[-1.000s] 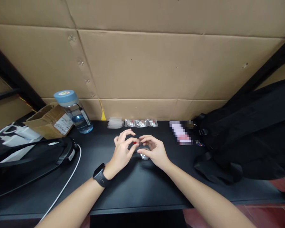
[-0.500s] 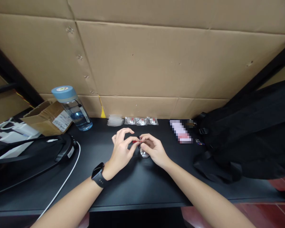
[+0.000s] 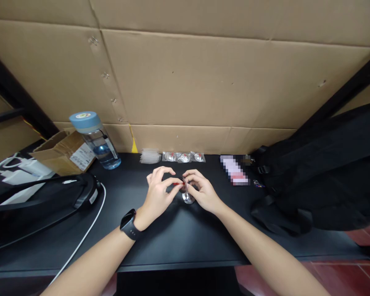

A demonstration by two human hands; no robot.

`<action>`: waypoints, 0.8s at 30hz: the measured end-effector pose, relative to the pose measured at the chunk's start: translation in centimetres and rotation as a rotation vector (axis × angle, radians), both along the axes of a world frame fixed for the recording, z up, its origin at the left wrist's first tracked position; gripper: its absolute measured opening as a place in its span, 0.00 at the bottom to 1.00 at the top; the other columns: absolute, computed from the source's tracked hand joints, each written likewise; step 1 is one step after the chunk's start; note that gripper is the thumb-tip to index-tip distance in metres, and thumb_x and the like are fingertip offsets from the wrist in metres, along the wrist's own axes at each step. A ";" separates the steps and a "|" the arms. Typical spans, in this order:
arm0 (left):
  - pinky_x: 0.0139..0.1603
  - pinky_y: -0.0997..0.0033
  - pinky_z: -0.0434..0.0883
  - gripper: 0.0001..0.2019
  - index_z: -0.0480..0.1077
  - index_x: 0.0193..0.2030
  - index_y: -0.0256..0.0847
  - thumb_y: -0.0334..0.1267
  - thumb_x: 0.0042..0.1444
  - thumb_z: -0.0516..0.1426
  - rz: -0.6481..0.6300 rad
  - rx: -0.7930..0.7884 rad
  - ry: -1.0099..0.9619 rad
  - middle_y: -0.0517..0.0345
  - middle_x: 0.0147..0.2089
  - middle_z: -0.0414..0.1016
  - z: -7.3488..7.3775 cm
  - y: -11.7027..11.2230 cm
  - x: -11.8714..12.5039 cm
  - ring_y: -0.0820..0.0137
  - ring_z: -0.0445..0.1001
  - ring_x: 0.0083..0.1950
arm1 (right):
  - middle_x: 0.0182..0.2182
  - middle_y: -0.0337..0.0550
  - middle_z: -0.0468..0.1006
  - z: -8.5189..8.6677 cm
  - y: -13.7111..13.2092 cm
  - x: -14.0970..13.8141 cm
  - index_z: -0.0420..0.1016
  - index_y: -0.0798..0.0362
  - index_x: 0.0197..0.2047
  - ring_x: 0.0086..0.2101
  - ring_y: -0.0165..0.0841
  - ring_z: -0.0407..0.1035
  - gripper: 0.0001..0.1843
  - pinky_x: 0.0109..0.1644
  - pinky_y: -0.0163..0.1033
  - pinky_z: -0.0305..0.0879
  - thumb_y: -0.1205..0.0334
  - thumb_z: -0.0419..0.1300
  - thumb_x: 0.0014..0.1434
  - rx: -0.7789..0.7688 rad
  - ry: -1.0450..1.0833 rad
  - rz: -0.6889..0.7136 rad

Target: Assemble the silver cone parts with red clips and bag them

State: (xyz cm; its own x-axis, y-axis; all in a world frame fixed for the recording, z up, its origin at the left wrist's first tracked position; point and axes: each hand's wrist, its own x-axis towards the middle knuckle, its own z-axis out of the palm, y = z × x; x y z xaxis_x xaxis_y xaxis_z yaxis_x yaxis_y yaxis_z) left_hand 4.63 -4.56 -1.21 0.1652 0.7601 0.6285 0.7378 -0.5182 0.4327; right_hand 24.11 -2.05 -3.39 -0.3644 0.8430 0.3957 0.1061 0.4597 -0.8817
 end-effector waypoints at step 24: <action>0.63 0.48 0.59 0.29 0.56 0.70 0.52 0.43 0.64 0.56 -0.115 -0.251 0.292 0.49 0.71 0.61 0.2 1.9 -3.3 0.53 0.58 0.69 | 0.48 0.48 0.70 0.0 1.7 1.6 0.69 0.50 0.39 0.50 0.40 0.67 0.04 0.57 0.50 0.65 0.66 0.55 0.66 0.348 -0.342 -0.235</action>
State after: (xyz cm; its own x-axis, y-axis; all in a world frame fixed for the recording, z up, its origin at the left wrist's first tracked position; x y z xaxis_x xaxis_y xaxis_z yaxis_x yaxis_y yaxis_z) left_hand 1.38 -2.61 -0.96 0.4023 0.8501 0.3398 0.7920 -0.5093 0.3367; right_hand 25.71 -0.34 -3.39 -0.3389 0.7575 0.5579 0.4954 0.6479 -0.5786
